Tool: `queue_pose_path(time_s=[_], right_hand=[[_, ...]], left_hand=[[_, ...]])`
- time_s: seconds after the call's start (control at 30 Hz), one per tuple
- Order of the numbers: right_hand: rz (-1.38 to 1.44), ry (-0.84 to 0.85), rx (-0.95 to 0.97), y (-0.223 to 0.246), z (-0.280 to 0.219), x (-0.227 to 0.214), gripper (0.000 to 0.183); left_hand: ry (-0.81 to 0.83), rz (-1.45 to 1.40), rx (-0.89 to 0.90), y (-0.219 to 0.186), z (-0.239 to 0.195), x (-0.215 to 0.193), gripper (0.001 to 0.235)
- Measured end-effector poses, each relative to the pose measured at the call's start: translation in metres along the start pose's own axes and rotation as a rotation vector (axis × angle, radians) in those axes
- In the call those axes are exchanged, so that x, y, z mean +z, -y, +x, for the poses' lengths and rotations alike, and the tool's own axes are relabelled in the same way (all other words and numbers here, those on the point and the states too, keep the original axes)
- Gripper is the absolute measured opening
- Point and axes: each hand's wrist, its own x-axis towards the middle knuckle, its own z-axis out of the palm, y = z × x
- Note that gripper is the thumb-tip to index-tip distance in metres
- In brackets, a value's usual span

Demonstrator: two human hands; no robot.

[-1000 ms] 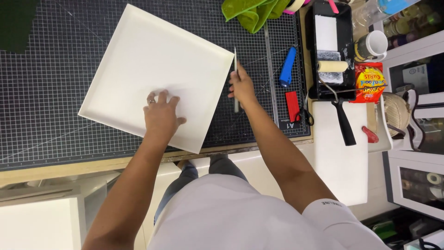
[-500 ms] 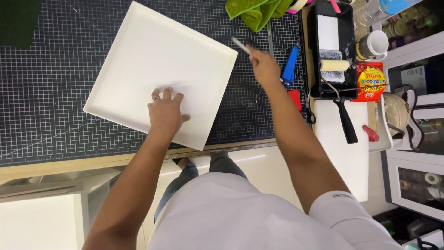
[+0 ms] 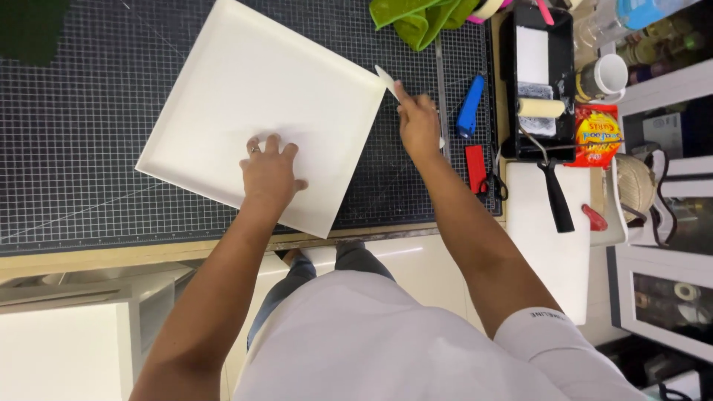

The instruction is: Smoothing and pressing the edges of a white cardboard box using a bone folder, roller, and cloth to ensure clean folds and strong adhesion.

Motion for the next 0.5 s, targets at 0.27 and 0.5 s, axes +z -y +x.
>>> queue_pose_path(time_s=[0.27,0.5], right_hand=[[0.075,-0.193,0.044,0.018,-0.004,-0.007,0.057],[0.162,-0.072,0.182,0.018,0.008,-0.016,0.053]], left_hand=[[-0.019,-0.006,0.008,0.002,0.001,-0.002,0.065],[-0.031,-0.007,0.012,0.003,0.001,-0.011,0.064]])
